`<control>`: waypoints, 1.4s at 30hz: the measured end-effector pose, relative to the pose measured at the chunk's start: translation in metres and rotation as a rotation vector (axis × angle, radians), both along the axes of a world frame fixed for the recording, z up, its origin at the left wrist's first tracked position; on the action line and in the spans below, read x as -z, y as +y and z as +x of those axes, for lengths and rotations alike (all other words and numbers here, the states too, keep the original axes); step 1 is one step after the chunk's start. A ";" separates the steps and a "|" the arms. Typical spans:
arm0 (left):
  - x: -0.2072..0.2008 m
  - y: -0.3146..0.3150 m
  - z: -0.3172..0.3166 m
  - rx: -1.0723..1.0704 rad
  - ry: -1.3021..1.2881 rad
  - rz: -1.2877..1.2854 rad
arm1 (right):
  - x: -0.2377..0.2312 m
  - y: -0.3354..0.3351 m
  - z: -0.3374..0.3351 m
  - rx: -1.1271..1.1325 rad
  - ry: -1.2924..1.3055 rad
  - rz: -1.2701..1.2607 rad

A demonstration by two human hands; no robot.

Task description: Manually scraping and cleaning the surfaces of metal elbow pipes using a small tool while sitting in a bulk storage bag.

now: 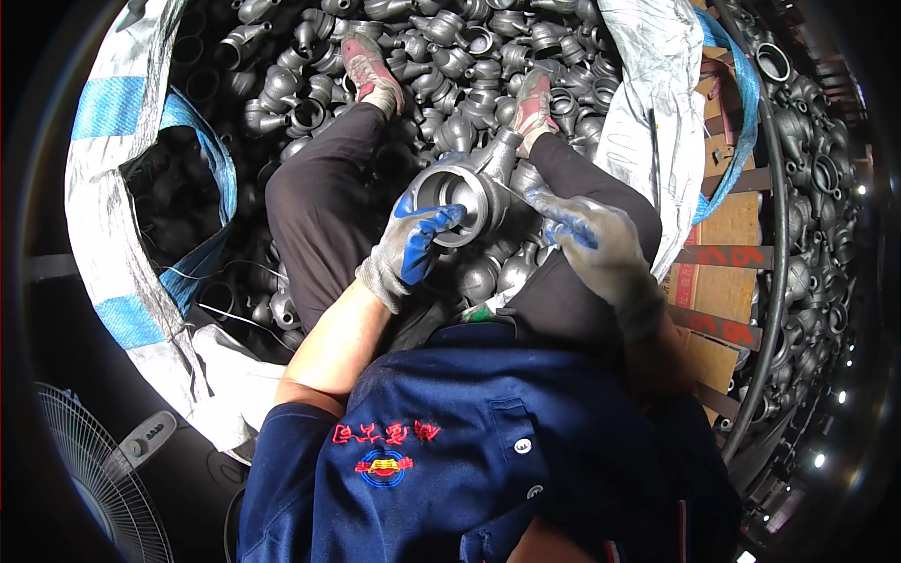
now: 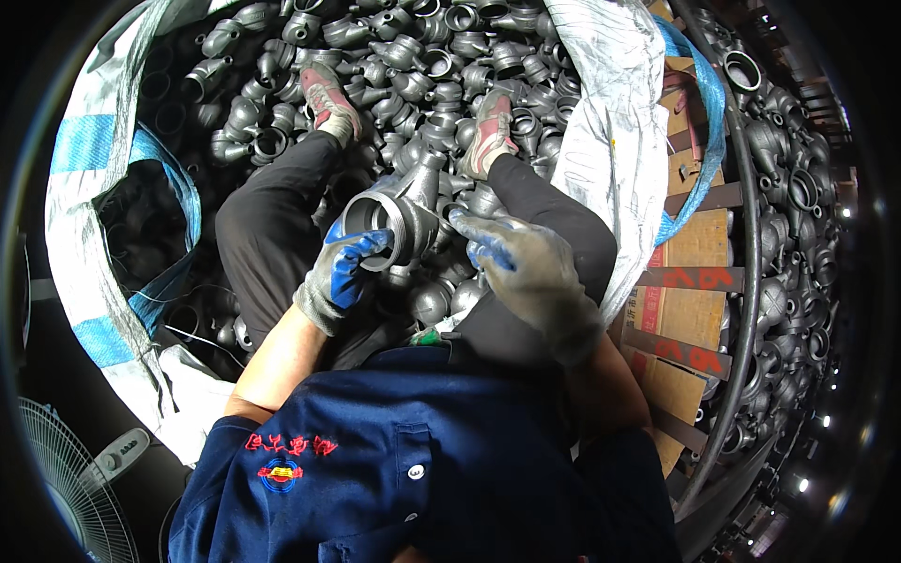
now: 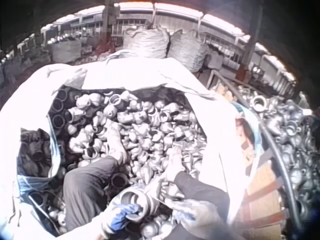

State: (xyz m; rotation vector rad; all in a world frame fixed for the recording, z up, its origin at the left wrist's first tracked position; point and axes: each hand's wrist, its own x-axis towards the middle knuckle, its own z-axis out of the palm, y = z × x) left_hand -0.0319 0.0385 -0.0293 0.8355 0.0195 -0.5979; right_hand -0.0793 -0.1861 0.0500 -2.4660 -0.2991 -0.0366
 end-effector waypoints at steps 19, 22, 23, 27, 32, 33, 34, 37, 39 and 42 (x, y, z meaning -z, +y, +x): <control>0.005 0.001 0.001 -0.007 -0.031 0.021 | 0.004 0.013 -0.006 0.042 -0.273 -0.044; 0.008 0.002 0.001 -0.011 -0.084 0.070 | 0.002 0.020 -0.006 0.035 -0.338 -0.158; 0.009 0.002 0.000 -0.017 -0.092 0.072 | 0.001 0.021 -0.006 0.042 -0.344 -0.196; 0.006 0.000 0.001 -0.038 -0.131 0.085 | -0.002 0.020 -0.006 0.027 -0.261 -0.254; 0.004 0.001 0.002 -0.041 -0.209 0.098 | -0.001 0.000 0.003 -0.026 0.126 0.022; 0.004 0.001 0.002 -0.041 -0.210 0.099 | -0.006 0.000 0.007 -0.027 0.126 0.022; 0.002 0.002 0.002 -0.036 -0.212 0.112 | -0.016 0.001 0.012 0.087 0.377 0.145; 0.006 0.001 0.002 -0.037 -0.253 0.133 | -0.007 -0.001 0.012 0.177 0.521 0.254; 0.007 0.000 0.003 -0.046 -0.289 0.142 | 0.004 -0.001 0.010 0.149 0.417 0.240; 0.004 0.000 0.003 -0.050 -0.248 0.118 | 0.011 0.007 0.004 0.123 0.114 0.146</control>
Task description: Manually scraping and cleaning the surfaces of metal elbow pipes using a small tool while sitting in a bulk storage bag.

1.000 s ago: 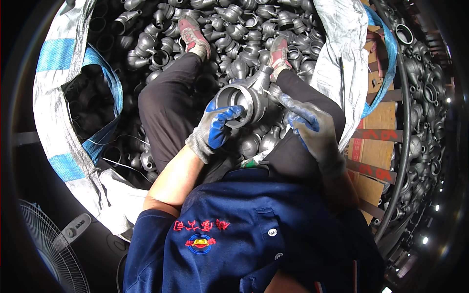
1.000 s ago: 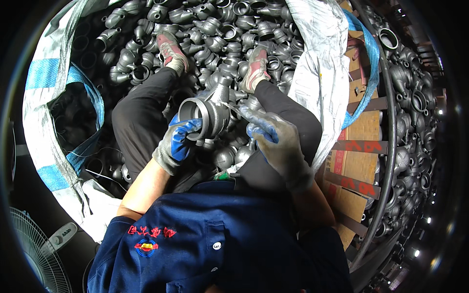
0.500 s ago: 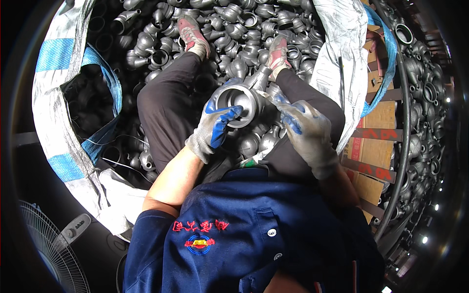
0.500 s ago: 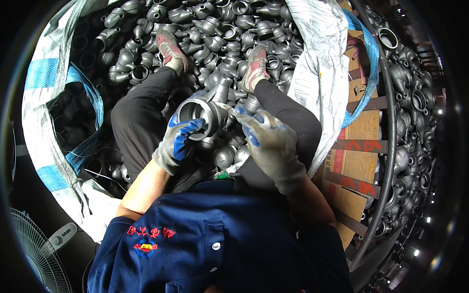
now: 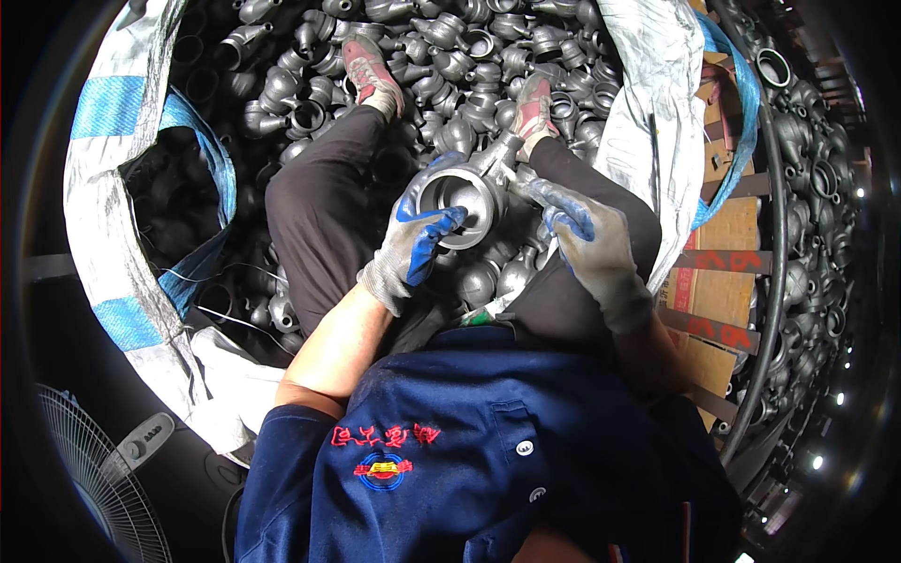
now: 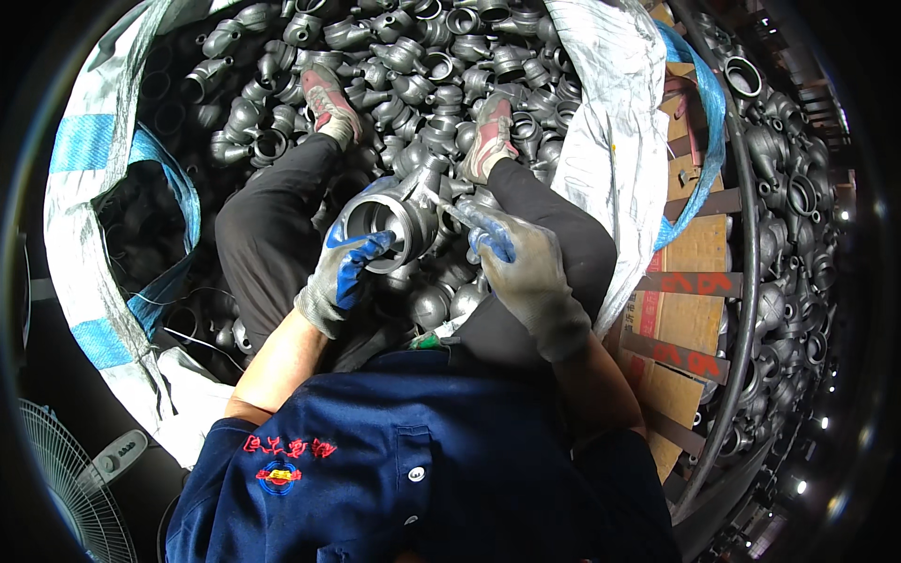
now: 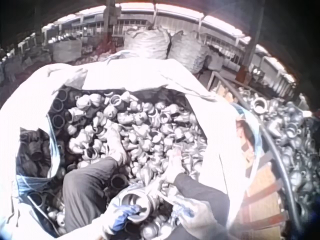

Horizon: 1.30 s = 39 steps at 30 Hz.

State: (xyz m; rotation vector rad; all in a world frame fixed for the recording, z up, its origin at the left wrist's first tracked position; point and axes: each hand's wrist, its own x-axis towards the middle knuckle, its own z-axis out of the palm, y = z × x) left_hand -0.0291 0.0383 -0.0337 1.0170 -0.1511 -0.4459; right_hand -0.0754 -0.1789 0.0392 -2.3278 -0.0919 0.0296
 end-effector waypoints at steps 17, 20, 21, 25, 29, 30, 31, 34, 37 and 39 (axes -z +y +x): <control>0.023 0.003 0.000 0.213 0.390 -0.251 | 0.032 0.003 -0.012 0.054 0.046 0.365; 0.014 0.004 -0.001 0.105 0.533 -0.215 | 0.032 -0.008 -0.018 0.042 0.231 0.605; 0.008 0.001 -0.004 0.042 0.473 -0.200 | 0.016 -0.011 -0.020 0.094 0.321 0.587; 0.060 0.009 0.012 0.005 0.135 0.222 | -0.007 -0.046 -0.043 0.328 0.232 0.752; 0.102 -0.006 0.019 0.140 0.067 0.587 | -0.008 -0.092 -0.057 0.709 0.047 0.629; 0.113 -0.007 0.022 0.221 0.014 0.765 | -0.003 -0.106 -0.062 0.804 0.003 0.602; 0.107 -0.012 0.021 0.307 -0.079 1.019 | 0.004 -0.118 -0.066 0.837 -0.027 0.616; 0.140 -0.007 0.022 0.411 -0.439 1.230 | 0.025 -0.140 -0.080 0.873 -0.075 0.640; 0.156 -0.002 0.033 0.468 -0.594 1.258 | 0.048 -0.143 -0.080 0.900 -0.116 0.697; 0.158 -0.005 0.040 0.459 -0.525 1.256 | 0.071 -0.157 -0.084 0.874 -0.043 0.369</control>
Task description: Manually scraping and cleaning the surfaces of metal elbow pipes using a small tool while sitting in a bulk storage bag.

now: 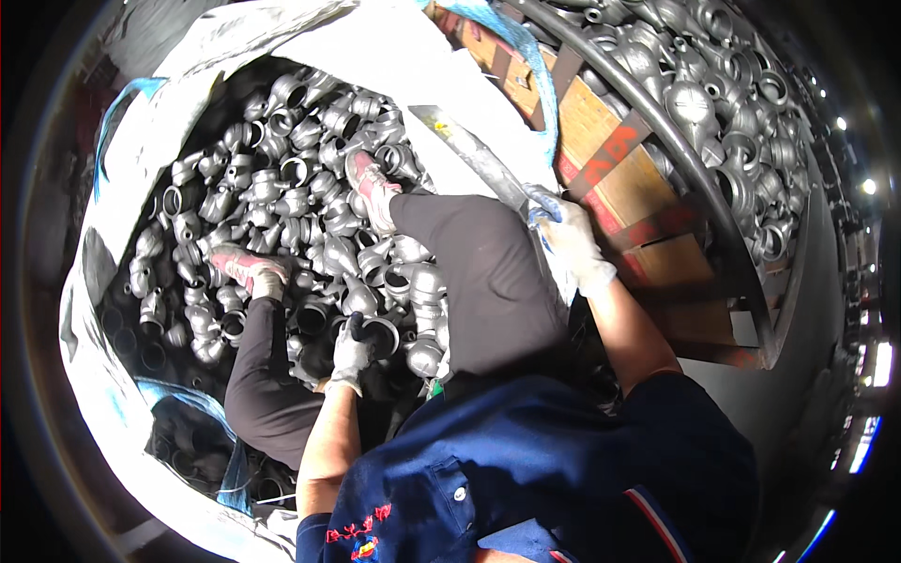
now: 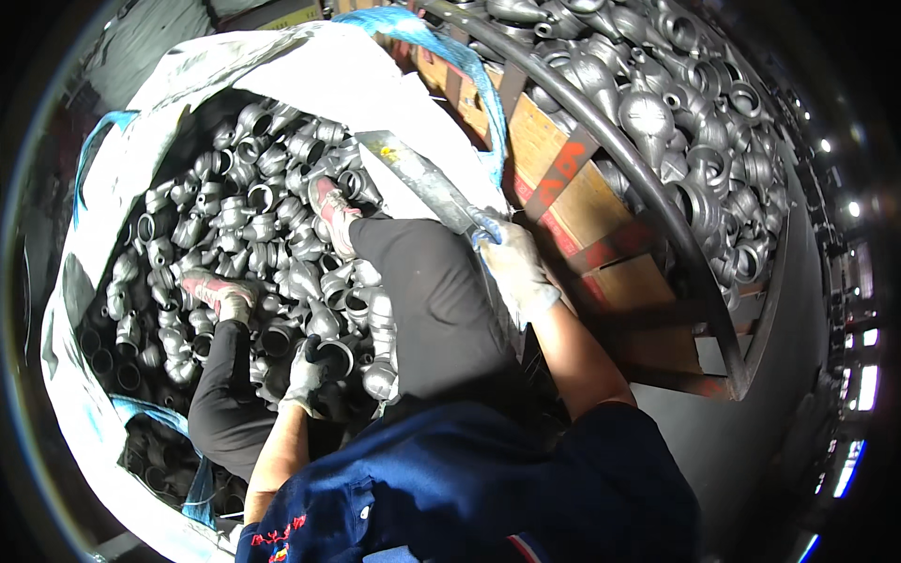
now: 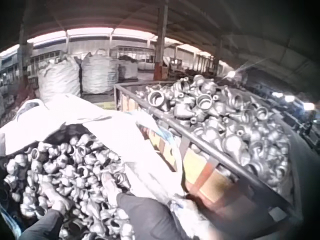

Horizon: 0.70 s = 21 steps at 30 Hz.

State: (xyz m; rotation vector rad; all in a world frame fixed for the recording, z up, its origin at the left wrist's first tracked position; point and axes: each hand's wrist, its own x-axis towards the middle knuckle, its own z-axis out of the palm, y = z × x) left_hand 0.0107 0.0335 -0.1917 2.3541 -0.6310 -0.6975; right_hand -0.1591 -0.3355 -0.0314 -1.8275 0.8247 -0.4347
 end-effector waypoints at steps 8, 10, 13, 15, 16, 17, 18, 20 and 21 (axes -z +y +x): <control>-0.002 -0.010 0.018 -0.175 0.088 0.096 | 0.004 -0.027 0.026 -0.130 0.435 -0.355; -0.007 -0.017 0.022 -0.216 0.027 0.173 | 0.003 -0.031 0.022 -0.160 0.425 -0.302; -0.025 -0.025 0.027 -0.382 0.256 0.144 | -0.014 -0.027 0.011 -0.217 0.370 -0.169; 0.003 -0.011 0.038 -0.285 0.091 0.113 | -0.009 -0.026 0.009 -0.251 0.323 -0.084; -0.005 -0.029 0.039 -0.190 -0.109 0.013 | 0.006 -0.030 0.005 -0.276 0.208 -0.144; -0.012 -0.050 0.042 -0.094 -0.306 -0.090 | 0.018 -0.034 0.001 -0.301 0.092 -0.205; -0.028 -0.068 0.043 -0.202 -0.038 -0.284 | 0.016 -0.031 0.007 -0.319 0.086 -0.196; -0.077 -0.127 0.044 -0.209 0.363 -0.498 | 0.000 -0.026 0.007 -0.250 0.141 0.147; -0.119 -0.157 0.044 -0.126 0.478 -0.515 | -0.014 -0.027 0.009 -0.243 0.298 0.213</control>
